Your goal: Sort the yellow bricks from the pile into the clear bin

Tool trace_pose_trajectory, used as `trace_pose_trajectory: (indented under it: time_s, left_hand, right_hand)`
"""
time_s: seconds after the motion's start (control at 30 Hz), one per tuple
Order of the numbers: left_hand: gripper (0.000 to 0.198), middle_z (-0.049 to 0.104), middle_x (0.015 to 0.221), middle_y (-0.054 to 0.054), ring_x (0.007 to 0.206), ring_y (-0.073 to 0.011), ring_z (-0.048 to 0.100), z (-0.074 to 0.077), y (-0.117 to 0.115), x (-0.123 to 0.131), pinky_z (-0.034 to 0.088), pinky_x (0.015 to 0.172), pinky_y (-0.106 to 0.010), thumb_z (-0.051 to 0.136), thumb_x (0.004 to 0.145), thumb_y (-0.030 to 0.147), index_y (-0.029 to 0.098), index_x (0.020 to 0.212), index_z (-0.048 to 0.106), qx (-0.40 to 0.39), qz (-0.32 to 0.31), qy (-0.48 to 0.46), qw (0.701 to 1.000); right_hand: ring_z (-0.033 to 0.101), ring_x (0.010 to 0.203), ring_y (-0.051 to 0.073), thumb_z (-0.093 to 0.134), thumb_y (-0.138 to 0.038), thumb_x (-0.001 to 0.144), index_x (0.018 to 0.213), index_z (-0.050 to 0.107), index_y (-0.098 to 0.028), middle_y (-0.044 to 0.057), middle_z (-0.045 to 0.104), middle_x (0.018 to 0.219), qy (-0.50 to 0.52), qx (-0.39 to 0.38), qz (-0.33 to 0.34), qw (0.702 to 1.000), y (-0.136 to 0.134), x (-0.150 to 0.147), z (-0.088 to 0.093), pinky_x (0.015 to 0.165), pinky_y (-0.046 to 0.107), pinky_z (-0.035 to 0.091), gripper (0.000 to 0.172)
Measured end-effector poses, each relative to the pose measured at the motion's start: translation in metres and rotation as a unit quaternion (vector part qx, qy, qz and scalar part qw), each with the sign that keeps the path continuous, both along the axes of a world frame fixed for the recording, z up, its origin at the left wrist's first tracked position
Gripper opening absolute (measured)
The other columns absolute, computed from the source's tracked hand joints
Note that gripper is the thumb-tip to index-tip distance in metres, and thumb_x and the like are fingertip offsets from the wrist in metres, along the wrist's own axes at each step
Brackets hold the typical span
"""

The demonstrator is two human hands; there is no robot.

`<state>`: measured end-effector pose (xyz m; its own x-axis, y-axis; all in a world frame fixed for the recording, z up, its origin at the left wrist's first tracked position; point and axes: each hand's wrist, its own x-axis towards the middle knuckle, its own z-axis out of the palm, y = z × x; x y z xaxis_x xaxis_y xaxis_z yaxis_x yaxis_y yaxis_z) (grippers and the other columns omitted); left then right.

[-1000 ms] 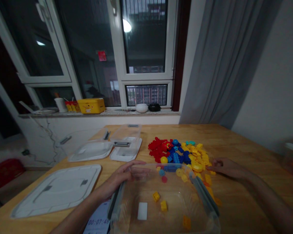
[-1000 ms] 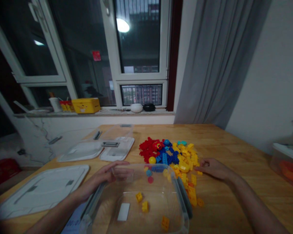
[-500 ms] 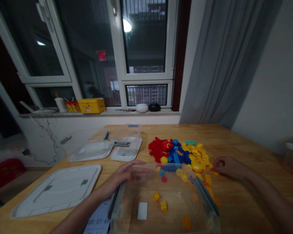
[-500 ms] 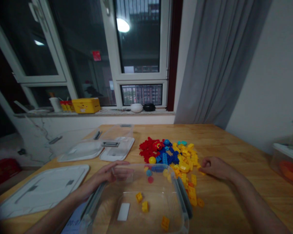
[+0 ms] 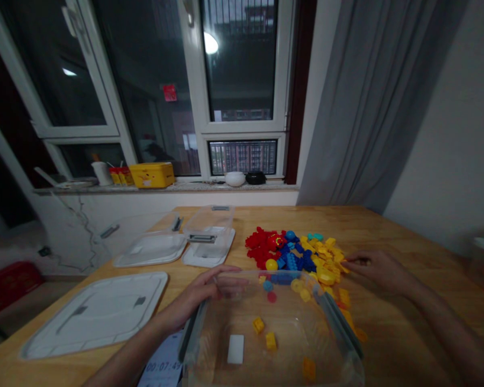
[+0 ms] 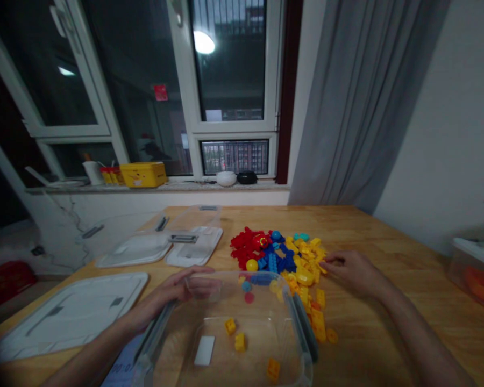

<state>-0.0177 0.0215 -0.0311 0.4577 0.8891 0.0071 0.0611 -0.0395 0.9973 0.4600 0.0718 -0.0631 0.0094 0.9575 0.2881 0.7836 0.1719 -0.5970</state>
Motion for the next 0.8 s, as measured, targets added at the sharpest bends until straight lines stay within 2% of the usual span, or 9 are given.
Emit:
trace_pose_trajectory:
  time_s: [0.1,0.2,0.27,0.33,0.43,0.53,0.63,0.8]
  left_hand:
    - [0.057,0.074,0.131,-0.004,0.127,-0.0329,0.061,0.001,-0.001,0.0,0.037,0.113,-0.05,0.057,0.072,0.011,0.024,0.128,0.065,-0.002,-0.005,-0.002,1.0]
    - [0.055,0.075,0.128,-0.004,0.125,-0.0325,0.062,0.006,-0.004,0.002,0.037,0.113,-0.049,0.057,0.073,0.011,0.025,0.125,0.066,-0.004,-0.004,-0.005,1.0]
    - [0.054,0.076,0.127,-0.003,0.125,-0.0328,0.063,0.008,-0.005,0.003,0.037,0.113,-0.049,0.058,0.074,0.011,0.025,0.125,0.066,-0.006,-0.004,-0.005,1.0]
    - [0.054,0.076,0.127,-0.003,0.126,-0.0332,0.063,0.009,-0.005,0.003,0.037,0.113,-0.049,0.058,0.074,0.011,0.026,0.125,0.066,-0.008,-0.002,-0.006,1.0]
    - [0.055,0.076,0.127,-0.004,0.126,-0.0328,0.063,0.008,-0.005,0.004,0.037,0.114,-0.049,0.057,0.073,0.011,0.025,0.125,0.065,-0.021,-0.009,-0.018,1.0]
    - [0.052,0.076,0.127,-0.004,0.125,-0.0317,0.064,0.006,-0.004,0.004,0.037,0.114,-0.049,0.059,0.075,0.013,0.025,0.125,0.065,-0.022,-0.009,-0.023,0.999]
    - [0.051,0.075,0.128,-0.003,0.125,-0.0314,0.063,0.004,-0.003,0.003,0.037,0.114,-0.048,0.06,0.074,0.013,0.026,0.124,0.066,-0.008,-0.002,-0.016,1.0]
    - [0.055,0.075,0.128,-0.005,0.125,-0.0329,0.063,0.004,-0.004,0.003,0.036,0.114,-0.051,0.059,0.071,0.011,0.024,0.124,0.066,-0.013,-0.003,-0.018,1.0]
  right_hand:
    - [0.071,0.085,0.028,0.067,-0.063,0.075,0.097,0.081,-0.021,0.009,0.079,0.099,0.082,0.029,-0.008,0.996,-0.002,-0.019,0.011,0.074,0.036,0.055,0.049]
    - [0.071,0.094,0.031,0.074,-0.068,0.067,0.096,0.081,-0.023,0.01,0.079,0.101,0.197,0.056,-0.03,0.978,-0.004,-0.043,0.012,0.083,0.041,0.056,0.054]
    - [0.07,0.102,0.034,0.078,-0.071,0.062,0.095,0.081,-0.024,0.011,0.079,0.106,0.273,0.045,0.003,0.961,-0.01,-0.062,0.01,0.093,0.046,0.054,0.057]
    - [0.065,0.114,0.036,0.08,-0.07,0.062,0.095,0.082,-0.023,0.012,0.076,0.116,0.32,0.016,0.064,0.945,-0.019,-0.082,0.009,0.104,0.051,0.048,0.057]
    - [0.055,0.129,0.035,0.079,-0.064,0.069,0.093,0.082,-0.023,0.011,0.07,0.13,0.35,-0.033,0.171,0.92,-0.035,-0.109,0.01,0.113,0.053,0.038,0.047]
    - [0.051,0.133,0.035,0.079,-0.06,0.072,0.094,0.082,-0.025,0.01,0.064,0.137,0.348,-0.079,0.242,0.902,-0.046,-0.124,0.012,0.113,0.053,0.037,0.042]
    - [0.05,0.134,0.036,0.079,-0.059,0.073,0.095,0.082,-0.027,0.01,0.061,0.14,0.34,-0.108,0.274,0.893,-0.049,-0.129,0.01,0.111,0.053,0.038,0.039]
    - [0.05,0.133,0.035,0.08,-0.057,0.074,0.095,0.081,-0.023,0.012,0.059,0.14,0.334,-0.117,0.286,0.89,-0.046,-0.127,0.007,0.112,0.051,0.037,0.04]
